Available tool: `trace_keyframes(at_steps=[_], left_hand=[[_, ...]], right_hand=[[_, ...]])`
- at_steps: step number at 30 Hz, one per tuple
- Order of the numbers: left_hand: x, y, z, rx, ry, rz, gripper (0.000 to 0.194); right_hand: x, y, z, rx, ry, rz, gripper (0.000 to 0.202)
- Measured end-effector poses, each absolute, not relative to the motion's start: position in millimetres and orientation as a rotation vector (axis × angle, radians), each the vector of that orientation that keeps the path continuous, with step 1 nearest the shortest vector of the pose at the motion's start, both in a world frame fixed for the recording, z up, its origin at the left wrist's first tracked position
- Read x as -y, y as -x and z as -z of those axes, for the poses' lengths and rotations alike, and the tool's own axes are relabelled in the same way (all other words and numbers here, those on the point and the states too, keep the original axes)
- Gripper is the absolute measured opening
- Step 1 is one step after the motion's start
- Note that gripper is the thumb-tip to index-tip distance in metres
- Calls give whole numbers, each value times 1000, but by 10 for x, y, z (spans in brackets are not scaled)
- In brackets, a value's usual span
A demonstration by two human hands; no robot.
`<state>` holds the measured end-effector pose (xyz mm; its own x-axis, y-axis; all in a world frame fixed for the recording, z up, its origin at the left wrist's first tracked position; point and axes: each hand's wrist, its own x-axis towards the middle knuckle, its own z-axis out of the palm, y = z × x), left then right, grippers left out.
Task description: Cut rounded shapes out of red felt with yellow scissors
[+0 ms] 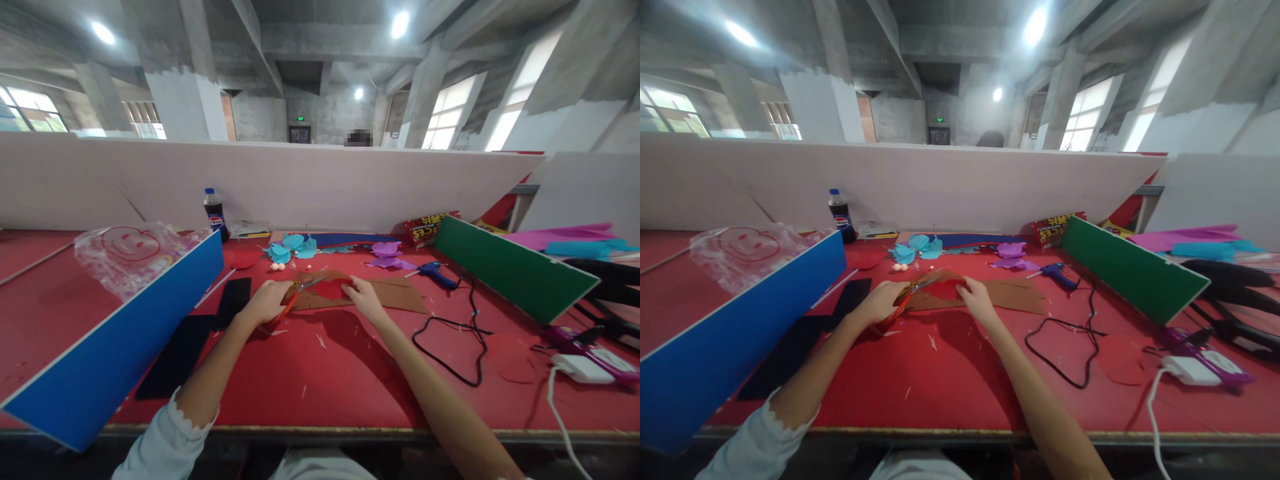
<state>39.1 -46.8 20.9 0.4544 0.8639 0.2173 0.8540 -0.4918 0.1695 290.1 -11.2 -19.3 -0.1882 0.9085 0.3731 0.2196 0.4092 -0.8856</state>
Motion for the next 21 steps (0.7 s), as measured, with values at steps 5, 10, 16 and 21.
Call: trace_keyframes(at_steps=[5, 10, 16, 21], left_hand=[[436, -376, -147, -1579, -2651, -457, 25], [420, -370, -103, -1646, -2670, -408, 19], [434, -380, -118, -1688, -2683, -353, 16], [425, -379, -117, -1692, -2620, -437, 31]], right_hand=[[134, -2900, 172, 1671, 997, -862, 25], [132, -2897, 187, 1639, 963, -920, 26], [108, -2906, 213, 1592, 976, -987, 30], [71, -2915, 237, 1592, 974, -964, 31]])
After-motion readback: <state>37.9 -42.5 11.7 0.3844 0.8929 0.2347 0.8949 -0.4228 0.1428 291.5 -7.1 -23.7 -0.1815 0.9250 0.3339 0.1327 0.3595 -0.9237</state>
